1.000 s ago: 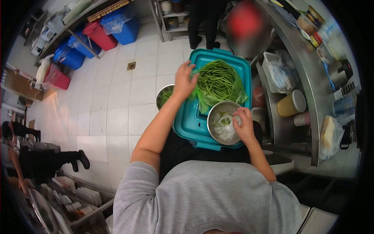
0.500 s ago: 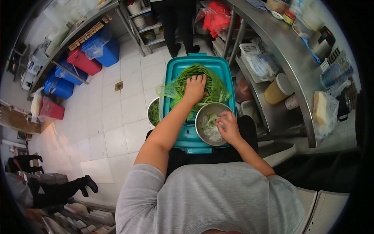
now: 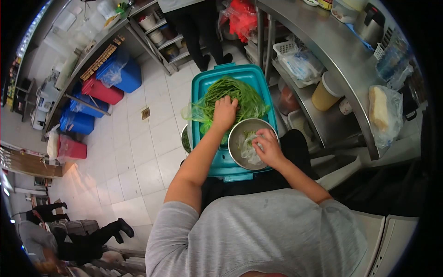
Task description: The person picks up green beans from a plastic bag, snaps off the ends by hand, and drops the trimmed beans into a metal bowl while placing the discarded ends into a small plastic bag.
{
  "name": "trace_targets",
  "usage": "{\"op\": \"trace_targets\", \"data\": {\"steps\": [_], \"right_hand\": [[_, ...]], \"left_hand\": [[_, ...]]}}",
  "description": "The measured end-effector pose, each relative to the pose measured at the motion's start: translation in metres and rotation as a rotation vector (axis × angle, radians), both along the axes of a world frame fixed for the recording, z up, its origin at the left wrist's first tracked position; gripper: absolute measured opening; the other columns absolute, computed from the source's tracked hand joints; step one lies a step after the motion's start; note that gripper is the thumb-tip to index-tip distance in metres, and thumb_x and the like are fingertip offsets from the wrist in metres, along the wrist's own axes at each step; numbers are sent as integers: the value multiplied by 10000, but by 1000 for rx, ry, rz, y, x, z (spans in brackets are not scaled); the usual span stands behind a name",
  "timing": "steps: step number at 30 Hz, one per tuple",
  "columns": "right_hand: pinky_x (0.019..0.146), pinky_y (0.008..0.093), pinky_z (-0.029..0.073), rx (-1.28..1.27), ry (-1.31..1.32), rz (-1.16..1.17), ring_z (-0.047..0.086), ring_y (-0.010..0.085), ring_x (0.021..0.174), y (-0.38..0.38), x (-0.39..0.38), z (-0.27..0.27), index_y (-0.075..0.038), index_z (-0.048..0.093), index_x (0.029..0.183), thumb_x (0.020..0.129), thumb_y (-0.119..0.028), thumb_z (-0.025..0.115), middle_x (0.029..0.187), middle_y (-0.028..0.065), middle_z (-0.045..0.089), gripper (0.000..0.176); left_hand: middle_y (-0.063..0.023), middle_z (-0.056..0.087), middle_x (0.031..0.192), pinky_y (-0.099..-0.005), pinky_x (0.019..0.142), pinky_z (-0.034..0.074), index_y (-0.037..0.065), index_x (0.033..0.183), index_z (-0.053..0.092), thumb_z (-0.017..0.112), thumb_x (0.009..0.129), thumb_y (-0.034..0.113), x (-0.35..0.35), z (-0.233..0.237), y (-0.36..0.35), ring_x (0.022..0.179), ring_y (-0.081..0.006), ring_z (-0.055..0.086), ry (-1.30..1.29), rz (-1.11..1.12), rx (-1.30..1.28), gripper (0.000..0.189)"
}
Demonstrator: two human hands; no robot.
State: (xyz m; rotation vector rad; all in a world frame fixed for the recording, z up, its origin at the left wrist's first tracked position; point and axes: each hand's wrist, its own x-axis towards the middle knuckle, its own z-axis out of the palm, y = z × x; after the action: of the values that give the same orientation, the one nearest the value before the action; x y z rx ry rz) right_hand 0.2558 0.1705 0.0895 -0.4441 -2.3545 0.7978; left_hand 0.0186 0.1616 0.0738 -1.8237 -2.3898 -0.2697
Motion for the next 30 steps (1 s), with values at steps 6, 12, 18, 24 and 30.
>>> {"op": "trace_targets", "data": {"steps": [6, 12, 18, 24, 30], "right_hand": [[838, 404, 397, -11, 19, -23, 504, 317, 970, 0, 3, -1, -63, 613, 803, 731, -76, 650, 1000, 131, 525, 82], [834, 407, 399, -8, 8, 7, 504, 316, 970, -2, 2, 3, -56, 613, 809, 741, -73, 647, 1001, 128, 522, 78], [872, 398, 395, -50, -31, 3, 498, 313, 1012, -1, 6, 7, -42, 617, 840, 775, -75, 647, 1020, 136, 511, 79], [851, 392, 410, -39, -13, 12, 505, 316, 994, 2, 2, 10, -38, 615, 843, 767, -55, 654, 1018, 134, 510, 87], [828, 395, 412, -47, 5, 9, 515, 321, 937, 2, -6, 16, -34, 619, 869, 776, -83, 658, 987, 125, 521, 113]], "left_hand": [[-147, 540, 1022, -465, 819, 440, 79, 1085, 518, 623, 784, 199, -1, -5, -17, 1027, -341, 526, 98, -111, 198, 341], [-151, 569, 912, -413, 706, 513, 52, 1019, 538, 565, 767, 117, 0, 2, -14, 899, -314, 588, 46, -7, 91, 262], [-136, 566, 916, -424, 764, 464, 35, 1000, 549, 623, 736, 156, 6, 30, -26, 888, -304, 573, -22, -24, 135, 300], [-149, 535, 976, -430, 793, 412, 22, 1083, 511, 638, 737, 130, 18, 57, -58, 900, -319, 537, -120, 9, 259, 384], [-166, 533, 967, -432, 786, 412, -13, 1118, 482, 648, 707, 66, 26, 59, -80, 914, -343, 526, -192, -84, 422, 450]]}}
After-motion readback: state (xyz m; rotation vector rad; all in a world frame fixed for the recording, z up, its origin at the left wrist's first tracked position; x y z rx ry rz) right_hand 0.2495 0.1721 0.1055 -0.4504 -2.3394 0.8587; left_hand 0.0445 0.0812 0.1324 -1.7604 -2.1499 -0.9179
